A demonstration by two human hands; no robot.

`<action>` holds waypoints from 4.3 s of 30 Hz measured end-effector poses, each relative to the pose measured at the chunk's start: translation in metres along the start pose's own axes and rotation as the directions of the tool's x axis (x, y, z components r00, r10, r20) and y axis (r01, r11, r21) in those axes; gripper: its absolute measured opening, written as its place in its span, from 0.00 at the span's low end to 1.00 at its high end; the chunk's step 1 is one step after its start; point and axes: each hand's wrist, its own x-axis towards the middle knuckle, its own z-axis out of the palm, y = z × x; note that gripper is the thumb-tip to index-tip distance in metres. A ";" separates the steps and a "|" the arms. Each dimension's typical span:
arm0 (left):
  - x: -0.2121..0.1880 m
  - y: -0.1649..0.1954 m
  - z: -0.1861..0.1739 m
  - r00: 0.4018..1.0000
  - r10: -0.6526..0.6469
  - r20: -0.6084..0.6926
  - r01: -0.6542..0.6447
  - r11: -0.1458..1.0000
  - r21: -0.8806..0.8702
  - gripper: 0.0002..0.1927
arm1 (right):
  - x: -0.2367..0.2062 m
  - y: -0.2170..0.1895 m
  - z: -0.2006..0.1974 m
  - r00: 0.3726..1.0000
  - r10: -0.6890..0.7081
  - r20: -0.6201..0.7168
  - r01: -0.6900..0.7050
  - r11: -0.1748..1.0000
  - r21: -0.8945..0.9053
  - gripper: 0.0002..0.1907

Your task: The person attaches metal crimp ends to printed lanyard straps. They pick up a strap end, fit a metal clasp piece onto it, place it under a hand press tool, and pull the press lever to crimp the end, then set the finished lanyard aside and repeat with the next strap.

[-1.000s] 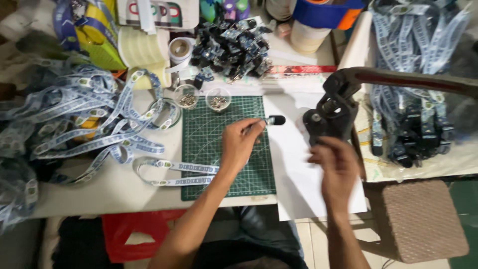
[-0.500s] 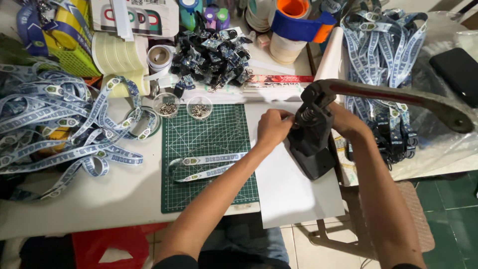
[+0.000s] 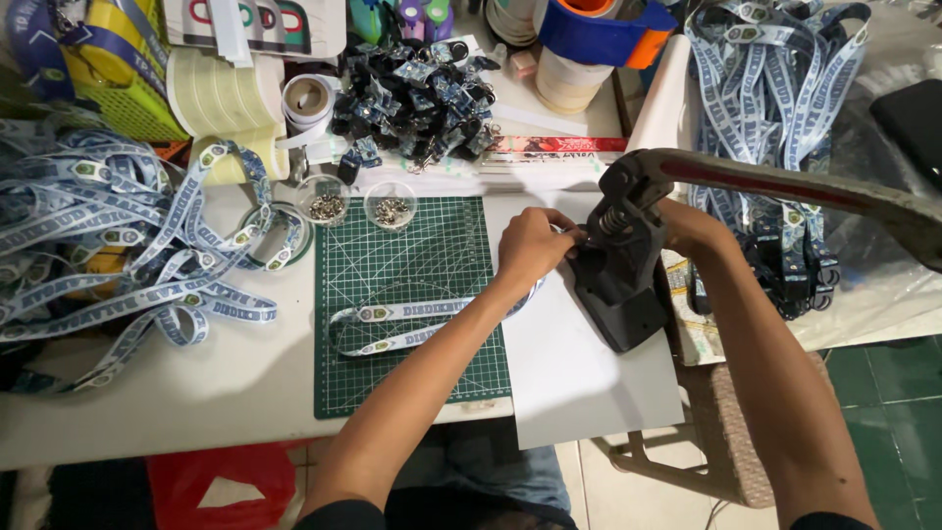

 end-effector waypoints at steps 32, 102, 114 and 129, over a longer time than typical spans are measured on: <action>0.010 -0.030 -0.011 0.690 0.723 0.037 -0.694 0.647 0.315 0.10 | -0.032 -0.048 -0.041 0.893 0.415 -0.175 -0.450 0.814 -0.366 0.13; -0.018 -0.014 -0.013 0.732 0.675 0.092 -0.676 0.703 0.220 0.21 | -0.131 -0.343 -0.062 0.851 0.444 -0.279 -0.468 0.403 -0.787 0.21; -0.001 -0.023 0.007 0.803 0.591 0.074 -0.592 0.777 0.215 0.10 | -0.130 -0.312 -0.069 0.891 0.377 -0.255 -0.405 0.400 -0.822 0.20; -0.067 -0.006 -0.081 0.982 0.141 -0.124 -0.188 0.782 -0.594 0.18 | -0.158 -0.307 -0.057 0.816 -0.391 -0.426 -0.186 0.520 -0.834 0.23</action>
